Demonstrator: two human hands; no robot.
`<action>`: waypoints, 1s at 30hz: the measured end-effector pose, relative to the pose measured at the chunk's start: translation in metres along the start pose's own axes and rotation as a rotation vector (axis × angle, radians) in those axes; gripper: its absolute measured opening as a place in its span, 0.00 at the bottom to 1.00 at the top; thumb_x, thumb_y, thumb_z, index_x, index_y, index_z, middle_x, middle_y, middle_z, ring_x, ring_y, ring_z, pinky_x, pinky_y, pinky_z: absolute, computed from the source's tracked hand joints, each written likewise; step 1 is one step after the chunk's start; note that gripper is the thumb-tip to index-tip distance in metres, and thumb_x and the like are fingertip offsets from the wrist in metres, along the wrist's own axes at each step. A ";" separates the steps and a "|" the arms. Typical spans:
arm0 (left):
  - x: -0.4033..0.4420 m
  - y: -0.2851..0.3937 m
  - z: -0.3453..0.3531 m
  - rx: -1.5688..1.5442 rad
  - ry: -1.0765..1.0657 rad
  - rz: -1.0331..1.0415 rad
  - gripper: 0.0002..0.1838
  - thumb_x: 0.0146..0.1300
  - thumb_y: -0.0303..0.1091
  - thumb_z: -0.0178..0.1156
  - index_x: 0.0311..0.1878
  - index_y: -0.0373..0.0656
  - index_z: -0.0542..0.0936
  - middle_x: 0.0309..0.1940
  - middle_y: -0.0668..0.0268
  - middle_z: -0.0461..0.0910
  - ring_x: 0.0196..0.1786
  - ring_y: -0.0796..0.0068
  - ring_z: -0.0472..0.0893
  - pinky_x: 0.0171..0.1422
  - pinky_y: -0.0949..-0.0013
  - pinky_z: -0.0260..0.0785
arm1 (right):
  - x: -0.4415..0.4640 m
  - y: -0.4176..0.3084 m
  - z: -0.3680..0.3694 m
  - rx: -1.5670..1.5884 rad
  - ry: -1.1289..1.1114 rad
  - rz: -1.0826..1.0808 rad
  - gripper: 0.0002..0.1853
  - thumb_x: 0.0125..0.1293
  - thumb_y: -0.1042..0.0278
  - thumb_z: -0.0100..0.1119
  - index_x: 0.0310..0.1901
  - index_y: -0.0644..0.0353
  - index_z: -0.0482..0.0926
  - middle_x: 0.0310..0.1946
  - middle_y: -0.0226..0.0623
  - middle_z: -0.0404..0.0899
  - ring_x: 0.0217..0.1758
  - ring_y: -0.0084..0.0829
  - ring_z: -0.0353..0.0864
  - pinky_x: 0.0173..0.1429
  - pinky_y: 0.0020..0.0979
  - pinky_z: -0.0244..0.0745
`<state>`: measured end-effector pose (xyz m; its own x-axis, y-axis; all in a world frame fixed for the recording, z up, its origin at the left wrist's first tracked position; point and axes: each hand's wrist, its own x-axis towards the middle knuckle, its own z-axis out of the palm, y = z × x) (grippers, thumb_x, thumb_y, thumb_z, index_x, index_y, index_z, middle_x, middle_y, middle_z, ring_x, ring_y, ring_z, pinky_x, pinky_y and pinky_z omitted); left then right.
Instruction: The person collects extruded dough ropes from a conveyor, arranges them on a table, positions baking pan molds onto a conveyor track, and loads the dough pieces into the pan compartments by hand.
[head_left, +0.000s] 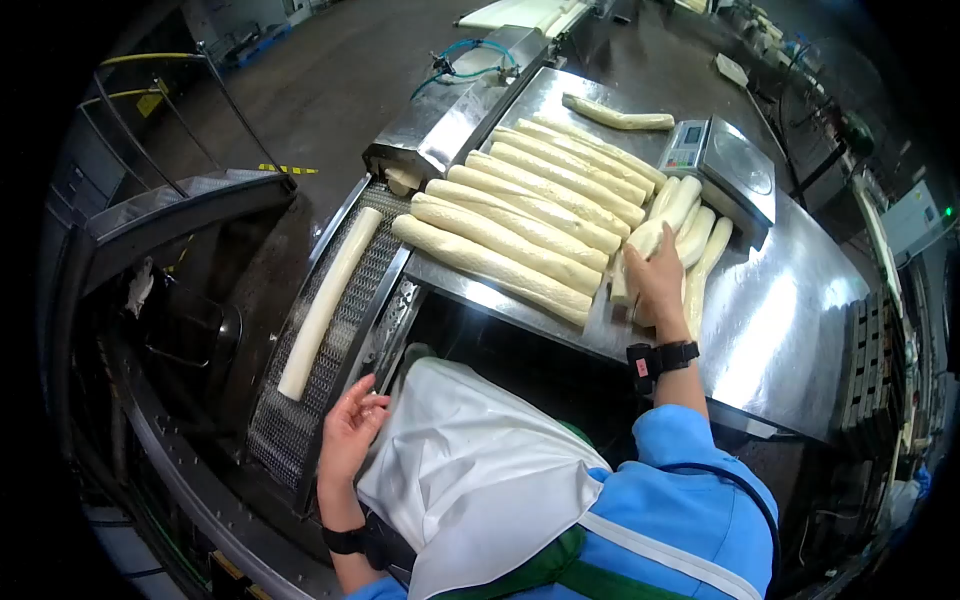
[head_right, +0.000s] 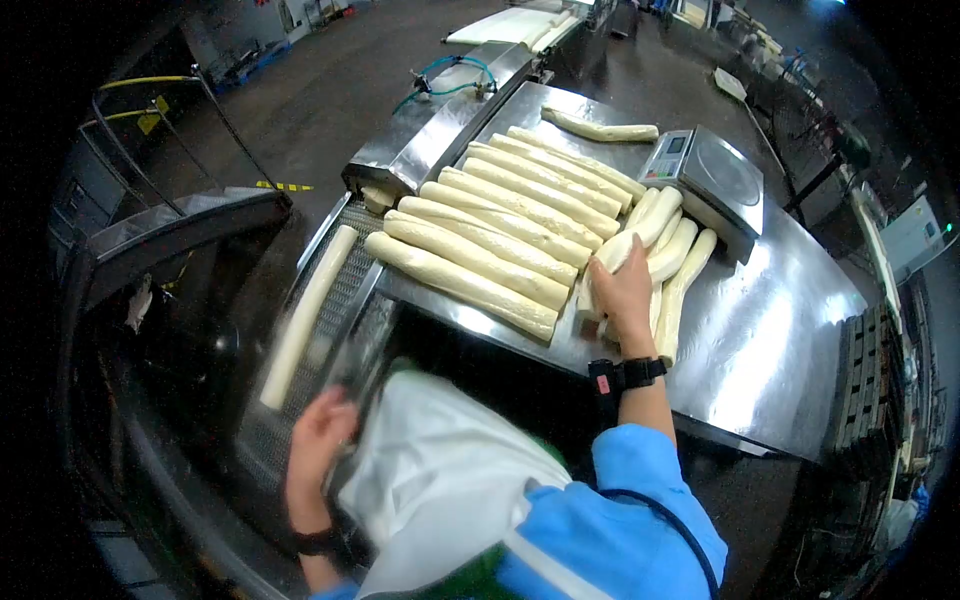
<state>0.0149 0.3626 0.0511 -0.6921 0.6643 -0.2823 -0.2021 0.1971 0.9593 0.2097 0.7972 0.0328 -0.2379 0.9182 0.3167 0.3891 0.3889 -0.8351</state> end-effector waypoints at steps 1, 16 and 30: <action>0.002 -0.002 -0.004 0.003 -0.001 -0.003 0.26 0.62 0.21 0.58 0.65 0.37 0.67 0.45 0.62 0.78 0.43 0.82 0.76 0.50 0.77 0.71 | -0.002 -0.010 -0.008 -0.438 -0.072 -0.185 0.38 0.57 0.55 0.62 0.64 0.69 0.62 0.50 0.52 0.75 0.56 0.48 0.73 0.60 0.42 0.69; 0.015 -0.055 -0.106 1.089 0.603 0.262 0.33 0.55 0.29 0.63 0.65 0.39 0.65 0.59 0.48 0.69 0.61 0.47 0.69 0.67 0.50 0.57 | -0.003 -0.005 -0.082 -1.111 -0.216 0.056 0.19 0.58 0.60 0.56 0.52 0.48 0.80 0.49 0.45 0.76 0.55 0.53 0.71 0.58 0.48 0.70; -0.004 -0.079 -0.129 1.025 0.729 0.001 0.30 0.46 0.37 0.69 0.55 0.39 0.75 0.46 0.49 0.78 0.50 0.49 0.77 0.56 0.55 0.69 | -0.057 -0.039 0.044 -0.527 -0.546 -0.526 0.41 0.53 0.48 0.67 0.67 0.56 0.63 0.69 0.57 0.54 0.74 0.60 0.45 0.74 0.52 0.45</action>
<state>-0.0557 0.2514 -0.0231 -0.9791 0.1777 0.0990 0.2030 0.8824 0.4244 0.1685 0.7265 0.0274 -0.8334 0.5028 0.2296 0.4350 0.8529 -0.2888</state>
